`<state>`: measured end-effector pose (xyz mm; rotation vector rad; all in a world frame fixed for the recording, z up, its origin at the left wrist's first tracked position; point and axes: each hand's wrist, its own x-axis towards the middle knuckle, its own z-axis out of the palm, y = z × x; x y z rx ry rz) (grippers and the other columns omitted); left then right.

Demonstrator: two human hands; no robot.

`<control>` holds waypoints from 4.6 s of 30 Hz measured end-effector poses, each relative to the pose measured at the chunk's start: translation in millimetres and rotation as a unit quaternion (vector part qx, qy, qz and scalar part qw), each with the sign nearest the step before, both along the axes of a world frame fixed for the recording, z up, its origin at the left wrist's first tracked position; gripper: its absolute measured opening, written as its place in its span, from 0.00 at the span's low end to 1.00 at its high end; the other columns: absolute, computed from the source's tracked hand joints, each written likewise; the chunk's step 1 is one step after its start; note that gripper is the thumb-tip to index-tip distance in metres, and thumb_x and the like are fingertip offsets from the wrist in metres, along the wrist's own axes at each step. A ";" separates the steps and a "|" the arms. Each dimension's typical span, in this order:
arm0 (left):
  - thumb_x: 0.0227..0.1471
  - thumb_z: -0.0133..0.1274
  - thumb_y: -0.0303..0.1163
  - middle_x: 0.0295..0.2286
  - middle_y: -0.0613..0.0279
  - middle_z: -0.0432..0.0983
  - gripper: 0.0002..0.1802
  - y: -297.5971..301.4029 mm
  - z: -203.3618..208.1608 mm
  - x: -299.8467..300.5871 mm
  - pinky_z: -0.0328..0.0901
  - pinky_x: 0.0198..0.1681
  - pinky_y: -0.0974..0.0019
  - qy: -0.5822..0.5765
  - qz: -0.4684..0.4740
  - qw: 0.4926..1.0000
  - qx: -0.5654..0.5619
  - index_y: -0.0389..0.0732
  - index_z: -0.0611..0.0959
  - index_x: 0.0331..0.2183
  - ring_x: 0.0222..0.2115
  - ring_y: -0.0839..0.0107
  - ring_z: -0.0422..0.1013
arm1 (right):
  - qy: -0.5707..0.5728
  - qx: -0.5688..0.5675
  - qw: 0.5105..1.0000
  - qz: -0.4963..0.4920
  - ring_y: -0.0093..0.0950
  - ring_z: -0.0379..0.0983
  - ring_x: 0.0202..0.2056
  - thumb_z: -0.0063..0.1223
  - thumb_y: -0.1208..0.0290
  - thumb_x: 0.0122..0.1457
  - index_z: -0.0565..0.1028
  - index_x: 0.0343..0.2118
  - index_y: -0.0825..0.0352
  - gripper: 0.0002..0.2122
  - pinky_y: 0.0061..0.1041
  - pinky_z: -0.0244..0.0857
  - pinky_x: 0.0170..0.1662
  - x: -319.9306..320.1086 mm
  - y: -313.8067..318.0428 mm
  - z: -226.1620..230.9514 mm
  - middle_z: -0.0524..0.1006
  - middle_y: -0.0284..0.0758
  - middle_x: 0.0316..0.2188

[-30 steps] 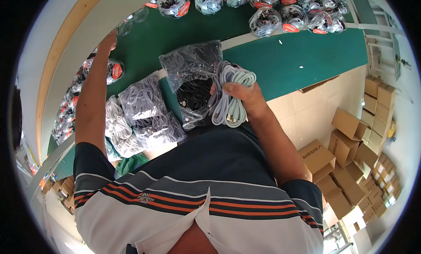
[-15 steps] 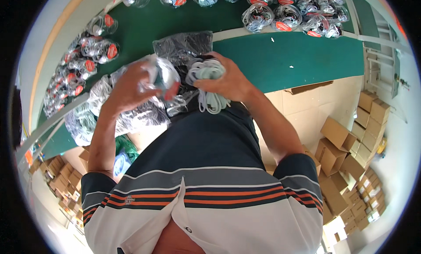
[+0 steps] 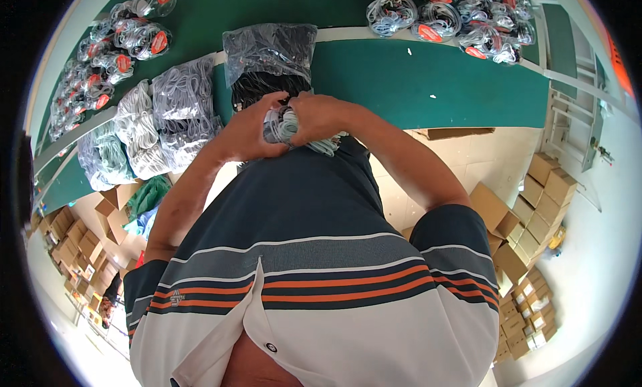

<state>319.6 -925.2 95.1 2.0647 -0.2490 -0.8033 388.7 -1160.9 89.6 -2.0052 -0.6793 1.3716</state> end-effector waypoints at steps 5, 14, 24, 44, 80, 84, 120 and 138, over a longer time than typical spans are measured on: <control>0.40 0.71 0.44 0.52 0.48 0.78 0.54 -10.8 -1.8 6.7 0.70 0.52 0.57 -0.035 -0.051 0.998 0.021 0.41 0.68 0.66 0.49 0.52 0.77 | 0.013 -0.045 0.998 0.049 0.43 0.79 0.33 0.65 0.55 0.52 0.69 0.52 0.78 0.33 0.39 0.73 0.40 -5.3 -10.2 3.0 0.82 0.48 0.38; 0.40 0.70 0.45 0.52 0.47 0.78 0.56 -20.7 0.2 21.8 0.70 0.54 0.54 -0.084 -0.137 0.986 0.043 0.41 0.66 0.68 0.50 0.50 0.76 | 0.024 -0.135 0.990 0.029 0.46 0.80 0.38 0.58 0.53 0.57 0.62 0.59 0.83 0.38 0.40 0.73 0.41 -18.2 -14.2 24.5 0.82 0.53 0.42; 0.40 0.70 0.44 0.52 0.47 0.79 0.56 -22.1 3.9 26.5 0.71 0.53 0.53 -0.089 -0.165 0.982 0.038 0.40 0.65 0.68 0.48 0.48 0.76 | 0.049 -0.090 0.994 -0.037 0.50 0.81 0.41 0.56 0.57 0.61 0.66 0.61 0.78 0.32 0.42 0.73 0.42 -24.8 -29.8 24.9 0.82 0.54 0.40; 0.40 0.70 0.44 0.49 0.49 0.80 0.54 -26.2 -9.7 20.4 0.71 0.53 0.53 -0.103 -0.153 0.983 0.025 0.42 0.67 0.67 0.48 0.50 0.77 | 0.005 0.000 0.904 -0.428 0.25 0.76 0.36 0.60 0.64 0.63 0.81 0.43 0.71 0.14 0.25 0.70 0.43 -68.6 -37.4 -14.4 0.83 0.36 0.35; 0.44 0.71 0.40 0.58 0.55 0.71 0.50 -117.0 -89.9 43.9 0.69 0.57 0.59 -0.300 0.068 0.948 -0.085 0.42 0.68 0.66 0.53 0.54 0.74 | -0.544 -0.003 0.789 -0.287 0.45 0.77 0.52 0.61 0.63 0.63 0.73 0.59 0.74 0.25 0.35 0.70 0.56 -25.2 -67.3 -12.0 0.79 0.48 0.54; 0.45 0.71 0.42 0.60 0.56 0.71 0.50 -106.8 -100.9 44.8 0.69 0.59 0.58 -0.249 0.024 0.968 -0.030 0.43 0.68 0.67 0.55 0.55 0.73 | -0.531 -0.016 0.774 -0.346 0.50 0.75 0.56 0.61 0.64 0.63 0.69 0.61 0.75 0.28 0.39 0.70 0.59 -37.0 -73.2 -46.9 0.76 0.52 0.56; 0.57 0.60 0.49 0.50 0.63 0.77 0.27 -85.9 -78.3 48.5 0.73 0.47 0.58 -0.386 -0.009 0.913 0.133 0.51 0.81 0.57 0.47 0.58 0.75 | -0.404 0.031 0.782 -0.474 0.39 0.78 0.39 0.56 0.67 0.67 0.79 0.47 0.65 0.10 0.37 0.73 0.45 -16.9 -71.7 -75.9 0.81 0.36 0.40; 0.54 0.62 0.48 0.38 0.57 0.78 0.21 -117.1 -59.5 75.4 0.74 0.44 0.56 -0.314 -0.144 0.869 0.354 0.49 0.87 0.47 0.39 0.53 0.76 | -0.544 -0.192 0.798 -0.176 0.40 0.76 0.38 0.66 0.63 0.57 0.81 0.40 0.62 0.12 0.37 0.74 0.40 -31.7 -55.0 -59.2 0.76 0.38 0.43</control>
